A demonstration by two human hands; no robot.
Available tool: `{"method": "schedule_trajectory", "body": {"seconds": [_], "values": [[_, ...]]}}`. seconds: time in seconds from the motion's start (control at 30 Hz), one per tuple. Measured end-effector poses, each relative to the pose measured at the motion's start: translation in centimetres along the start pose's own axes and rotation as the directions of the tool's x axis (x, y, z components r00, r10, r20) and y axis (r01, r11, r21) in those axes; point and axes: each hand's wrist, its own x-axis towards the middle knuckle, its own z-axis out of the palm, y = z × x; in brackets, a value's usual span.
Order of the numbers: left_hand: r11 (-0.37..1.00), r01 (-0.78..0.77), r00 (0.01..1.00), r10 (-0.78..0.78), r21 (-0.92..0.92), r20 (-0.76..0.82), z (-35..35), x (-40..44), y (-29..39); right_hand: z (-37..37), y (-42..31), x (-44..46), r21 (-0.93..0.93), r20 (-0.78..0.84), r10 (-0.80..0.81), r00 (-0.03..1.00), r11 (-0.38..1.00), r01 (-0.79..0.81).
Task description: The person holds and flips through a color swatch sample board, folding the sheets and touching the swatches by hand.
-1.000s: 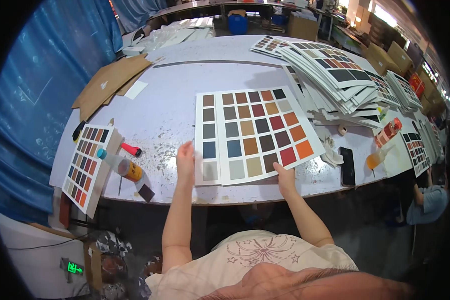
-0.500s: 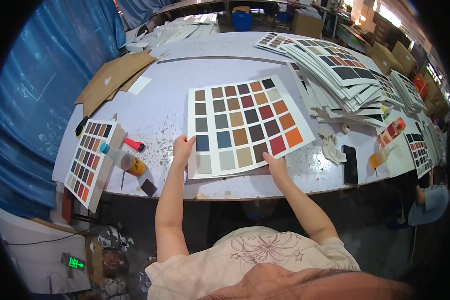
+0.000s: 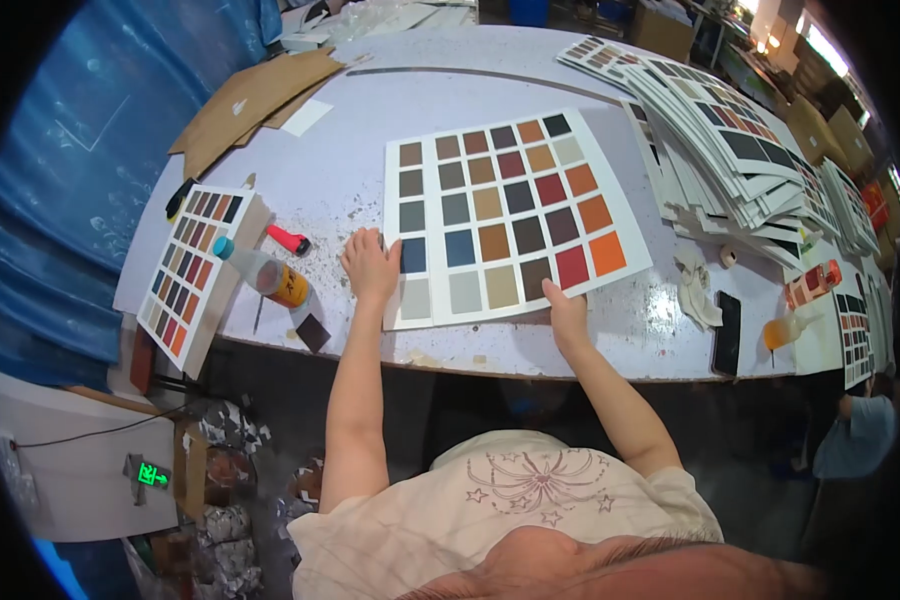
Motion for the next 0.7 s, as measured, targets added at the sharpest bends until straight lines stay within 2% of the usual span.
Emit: {"method": "schedule_trajectory", "body": {"seconds": [0.07, 0.1, 0.2, 0.3, 0.4, 0.43, 0.53, 0.7], "values": [[0.991, -0.099, 0.989, 0.108, 0.093, -0.105, 1.1, -0.2, 0.0, -0.1, 0.1, 0.0, -0.028, 0.008, -0.023, 1.000, 0.999, 0.023], [0.988, -0.137, 0.991, 0.137, 0.068, 0.003, 0.1, -0.1, 0.7, -0.1, -0.3, -0.1, -0.074, 0.015, 0.002, 1.000, 0.997, -0.001], [0.970, -0.243, 0.960, 0.239, 0.011, 0.147, 0.7, 0.0, 0.6, 0.2, -0.6, -0.3, -0.143, 0.006, -0.114, 0.993, 0.983, 0.114], [0.978, -0.182, 0.969, 0.160, 0.103, 0.190, 1.4, 0.0, 1.3, 0.3, -1.8, -0.6, -0.144, 0.027, -0.105, 0.994, 0.984, 0.107], [0.972, -0.071, 0.985, 0.033, 0.222, 0.169, 2.3, -0.5, 3.2, 0.4, -1.8, -0.7, -0.102, 0.039, -0.058, 0.998, 0.993, 0.062], [0.973, -0.051, 0.986, 0.013, 0.227, 0.166, 2.1, -0.7, 3.7, 0.2, -1.7, -0.7, -0.085, 0.043, -0.038, 0.998, 0.995, 0.042], [0.991, -0.024, 0.989, 0.005, 0.128, 0.145, 1.7, -0.9, 3.8, 0.2, -1.4, -0.5, -0.121, -0.016, -0.186, 0.982, 0.976, 0.183], [0.995, -0.036, 0.988, 0.022, 0.090, 0.153, 1.5, -1.1, 3.3, -1.6, -1.0, 1.0, 0.108, -0.114, -0.080, 0.990, 0.990, 0.092]]}}
